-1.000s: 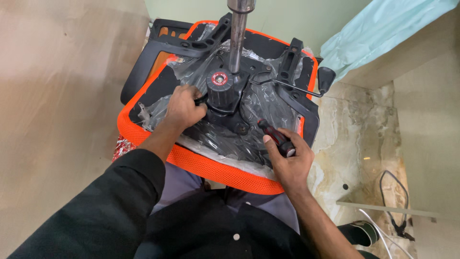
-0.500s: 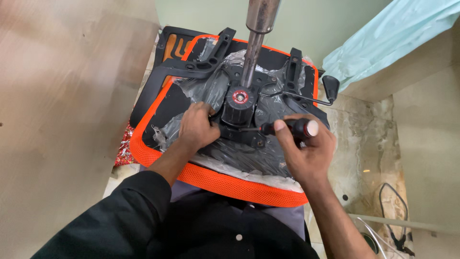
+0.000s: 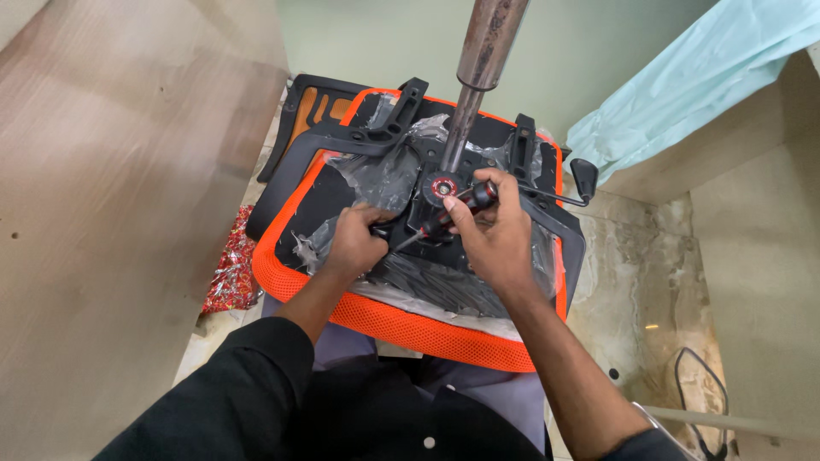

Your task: The person uses a screwdriver to attach the armrests to an orange mesh office chair. They flip the chair upright and tighten the screws on both sides to secure the armrests in place.

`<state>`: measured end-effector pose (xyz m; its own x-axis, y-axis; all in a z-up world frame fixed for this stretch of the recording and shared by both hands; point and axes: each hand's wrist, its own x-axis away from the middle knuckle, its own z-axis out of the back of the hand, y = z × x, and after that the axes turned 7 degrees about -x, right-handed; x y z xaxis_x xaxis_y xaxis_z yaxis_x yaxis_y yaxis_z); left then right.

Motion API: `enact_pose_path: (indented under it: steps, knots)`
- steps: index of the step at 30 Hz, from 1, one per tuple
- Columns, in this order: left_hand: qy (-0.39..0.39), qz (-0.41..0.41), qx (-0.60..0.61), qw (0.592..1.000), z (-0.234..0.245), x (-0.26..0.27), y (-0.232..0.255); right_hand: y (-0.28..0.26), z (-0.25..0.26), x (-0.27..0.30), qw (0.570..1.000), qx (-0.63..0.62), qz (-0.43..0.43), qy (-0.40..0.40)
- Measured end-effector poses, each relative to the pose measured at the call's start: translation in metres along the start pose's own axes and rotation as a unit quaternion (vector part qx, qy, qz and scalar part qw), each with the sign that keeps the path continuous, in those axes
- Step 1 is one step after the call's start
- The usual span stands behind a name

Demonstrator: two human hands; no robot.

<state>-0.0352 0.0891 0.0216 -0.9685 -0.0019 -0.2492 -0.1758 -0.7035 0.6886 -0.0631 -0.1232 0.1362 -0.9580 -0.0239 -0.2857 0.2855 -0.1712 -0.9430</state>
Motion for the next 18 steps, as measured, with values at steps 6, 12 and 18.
enact_pose_path:
  steps: [6, 12, 18]
  knots:
    - [-0.003, 0.039, 0.076, 0.996, 0.000, -0.008, -0.001, -0.004, -0.011, 0.003, 0.991, 0.057, 0.123, 0.006]
    - [-0.053, 0.115, 0.103, 0.987, 0.011, -0.008, -0.003, -0.013, -0.029, -0.015, 0.983, 0.155, 0.098, -0.010]
    - [-0.104, 0.031, 0.057, 0.992, 0.021, -0.018, -0.011, -0.014, -0.035, -0.042, 0.994, 0.099, 0.026, -0.047]
